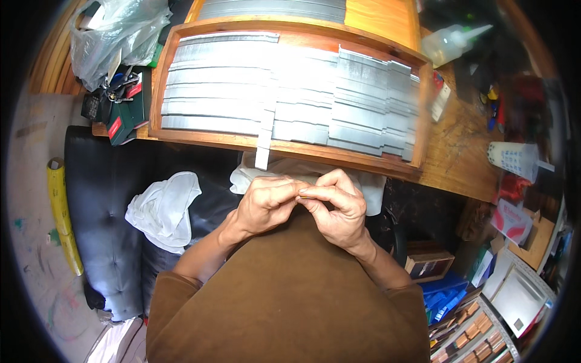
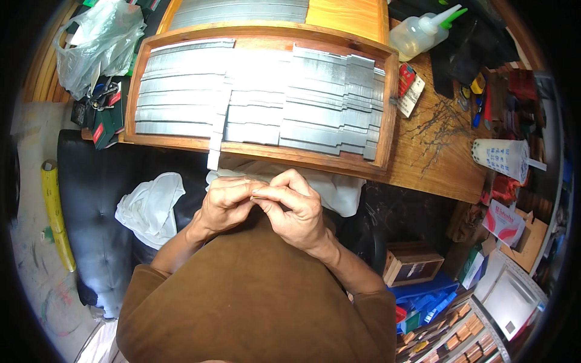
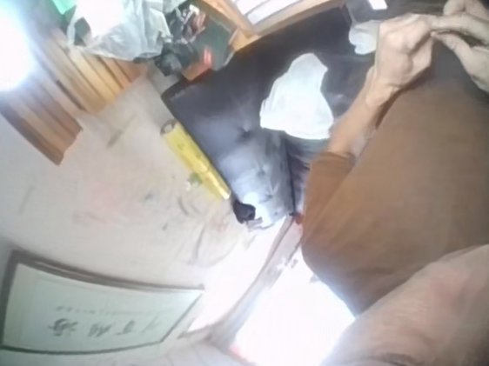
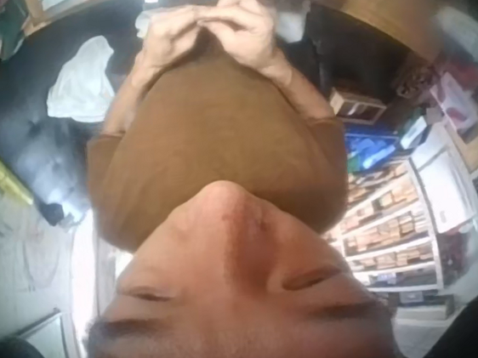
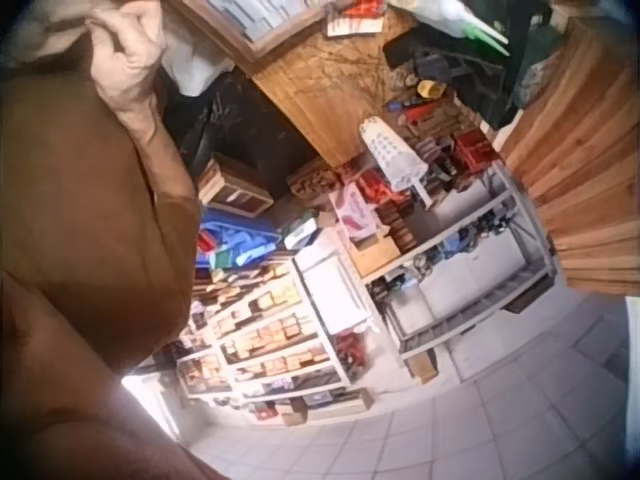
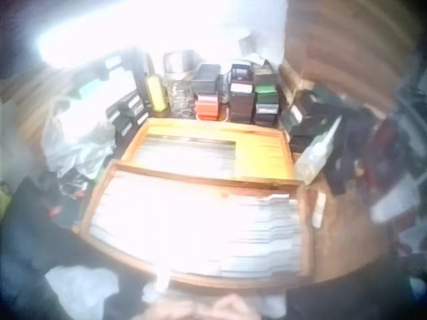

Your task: The person repeatedly picks up small rectangular metal pieces from a wooden tray and joins them by hand into a longer strip. The person handles the pieces one at a time, aligning and pressing them together, then places the assembled strip back on the tray.

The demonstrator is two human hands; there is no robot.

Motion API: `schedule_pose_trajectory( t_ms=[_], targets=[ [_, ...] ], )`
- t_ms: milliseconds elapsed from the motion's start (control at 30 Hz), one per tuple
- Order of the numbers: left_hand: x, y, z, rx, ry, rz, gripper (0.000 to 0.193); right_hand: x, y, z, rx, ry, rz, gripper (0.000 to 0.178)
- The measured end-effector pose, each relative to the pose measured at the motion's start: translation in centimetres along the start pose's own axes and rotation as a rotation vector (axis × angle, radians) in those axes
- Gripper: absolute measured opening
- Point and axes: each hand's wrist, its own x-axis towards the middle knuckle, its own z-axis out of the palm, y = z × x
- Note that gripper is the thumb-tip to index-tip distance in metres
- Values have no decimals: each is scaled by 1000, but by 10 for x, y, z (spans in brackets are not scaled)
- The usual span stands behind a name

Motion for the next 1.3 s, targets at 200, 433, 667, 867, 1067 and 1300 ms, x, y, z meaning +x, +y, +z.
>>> schedule_pose_trajectory(
  t_ms=[200,433,667,867,1067,1300],
  targets=[
    [-9,9,-7,-15,9,-169,19,13,3,0,-42,-123,-36,19],
    [-15,10,-8,-48,49,-200,16,21,-5,-1,60,-203,84,21],
    [-15,12,-9,-96,37,-211,14,20,-7,-2,83,-210,155,18],
    [-19,7,-8,-92,23,-233,14,17,-3,0,87,-196,188,17],
    [-20,4,-7,-63,15,-221,18,17,-1,-1,98,-211,171,14],
    [-19,6,-6,-61,28,-191,18,17,-1,-3,102,-224,174,13]
  ],
)
